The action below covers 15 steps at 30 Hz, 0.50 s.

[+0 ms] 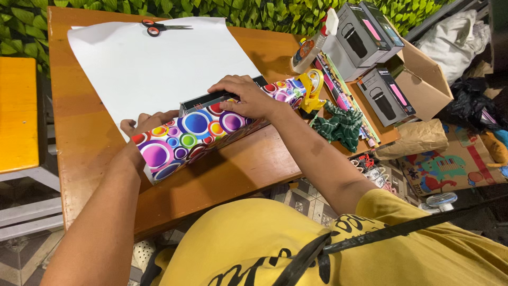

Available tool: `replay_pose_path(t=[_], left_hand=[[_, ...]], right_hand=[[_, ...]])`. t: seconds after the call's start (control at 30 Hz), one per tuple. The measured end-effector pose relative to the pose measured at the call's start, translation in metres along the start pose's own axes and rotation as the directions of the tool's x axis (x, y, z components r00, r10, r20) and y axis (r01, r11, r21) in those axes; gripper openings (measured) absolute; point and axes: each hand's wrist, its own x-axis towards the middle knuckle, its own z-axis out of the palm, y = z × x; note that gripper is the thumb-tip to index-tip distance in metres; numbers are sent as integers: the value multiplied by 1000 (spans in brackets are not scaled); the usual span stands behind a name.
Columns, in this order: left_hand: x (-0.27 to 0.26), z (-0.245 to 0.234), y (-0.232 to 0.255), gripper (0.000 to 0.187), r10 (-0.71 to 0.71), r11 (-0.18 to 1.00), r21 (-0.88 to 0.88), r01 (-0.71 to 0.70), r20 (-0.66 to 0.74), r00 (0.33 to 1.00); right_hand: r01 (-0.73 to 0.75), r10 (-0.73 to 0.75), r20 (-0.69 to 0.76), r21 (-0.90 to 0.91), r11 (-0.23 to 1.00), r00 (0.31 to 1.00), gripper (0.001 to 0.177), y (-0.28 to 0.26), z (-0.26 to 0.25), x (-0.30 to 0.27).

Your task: The person cuts a sheet of colorful wrapping paper with a utility knife, wipes a black product box with a cloth, and wraps the box in the paper. They fold the paper around the box and secure it with multiple pieces of clear tape from a dispenser.

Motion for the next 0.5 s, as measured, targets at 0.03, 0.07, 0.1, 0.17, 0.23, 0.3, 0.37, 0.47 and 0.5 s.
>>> replay_pose_path(t=[0.03, 0.07, 0.1, 0.17, 0.23, 0.3, 0.37, 0.47, 0.5], left_hand=[[1, 3, -4, 75, 33, 998, -55, -34, -26, 999], [3, 4, -9, 73, 65, 992, -109, -70, -53, 997], [6, 3, -14, 68, 64, 992, -103, -66, -22, 998], [13, -7, -22, 60, 60, 994, -92, -57, 38, 997], [20, -26, -23, 44, -64, 833, -547, 79, 46, 997], [25, -60, -19, 39, -69, 783, -622, -18, -116, 991], [18, -88, -5, 42, 9, 912, -390, -129, -295, 956], [23, -85, 64, 66, 48, 998, -33, -61, -301, 953], [24, -64, 94, 75, 90, 989, 136, -57, -255, 963]], right_hand=[[3, -3, -7, -12, 1000, 1000, 44, 1, 1, -1], [0, 0, -2, -5, 1000, 1000, 44, 3, 2, -1], [0, 0, 3, 3, 1000, 1000, 44, 4, 3, 0], [4, -4, 4, 12, 1000, 1000, 44, 5, 3, 1], [14, -14, -2, 14, 1000, 1000, 43, 6, 4, 2], [29, -29, -14, 8, 1000, 999, 44, 7, 5, 1], [40, -40, -27, -1, 999, 999, 44, 10, 8, 1], [48, -48, -64, -11, 999, 997, 42, 20, 14, -1], [47, -47, -89, -8, 999, 995, 39, 25, 17, -1]])
